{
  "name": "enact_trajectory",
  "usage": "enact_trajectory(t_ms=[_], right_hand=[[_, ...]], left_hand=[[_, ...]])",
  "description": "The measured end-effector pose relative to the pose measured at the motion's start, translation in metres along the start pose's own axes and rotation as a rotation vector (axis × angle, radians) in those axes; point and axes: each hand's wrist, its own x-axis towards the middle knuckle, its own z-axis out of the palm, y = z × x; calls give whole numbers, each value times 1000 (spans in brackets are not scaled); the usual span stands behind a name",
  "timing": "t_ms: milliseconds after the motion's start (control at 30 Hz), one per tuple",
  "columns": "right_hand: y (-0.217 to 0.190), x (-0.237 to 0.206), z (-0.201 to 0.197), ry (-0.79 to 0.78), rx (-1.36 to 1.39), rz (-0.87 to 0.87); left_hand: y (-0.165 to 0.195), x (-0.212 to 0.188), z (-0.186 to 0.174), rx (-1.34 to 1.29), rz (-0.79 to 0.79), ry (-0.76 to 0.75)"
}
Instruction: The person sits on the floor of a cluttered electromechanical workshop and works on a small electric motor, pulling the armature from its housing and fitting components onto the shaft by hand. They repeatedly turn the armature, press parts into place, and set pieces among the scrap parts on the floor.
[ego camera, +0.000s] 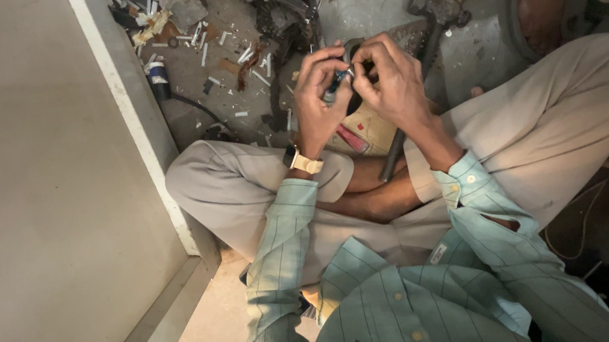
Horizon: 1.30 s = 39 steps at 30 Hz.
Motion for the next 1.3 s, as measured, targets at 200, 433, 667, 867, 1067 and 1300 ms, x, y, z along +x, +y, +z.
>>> enact_trajectory(t_ms=[200,433,667,867,1067,1300], right_hand=[[-1,1,-1,-1,-13,-2],[-2,2,-1,7,6,-12],[-4,1,1,33,109,39],[-3,-1,3,4,172,79],[-1,-2,2,12,206,123],[-8,0,13,32,81,-34]], left_hand=[[-4,-1,1,7,8,8],[-4,-1,1,51,4,21],[-4,-1,0,8,-3,69],[-5,0,-5,27,0,83],[-11,2,-6,10,26,126],[-17,-1,-5,24,-20,136]])
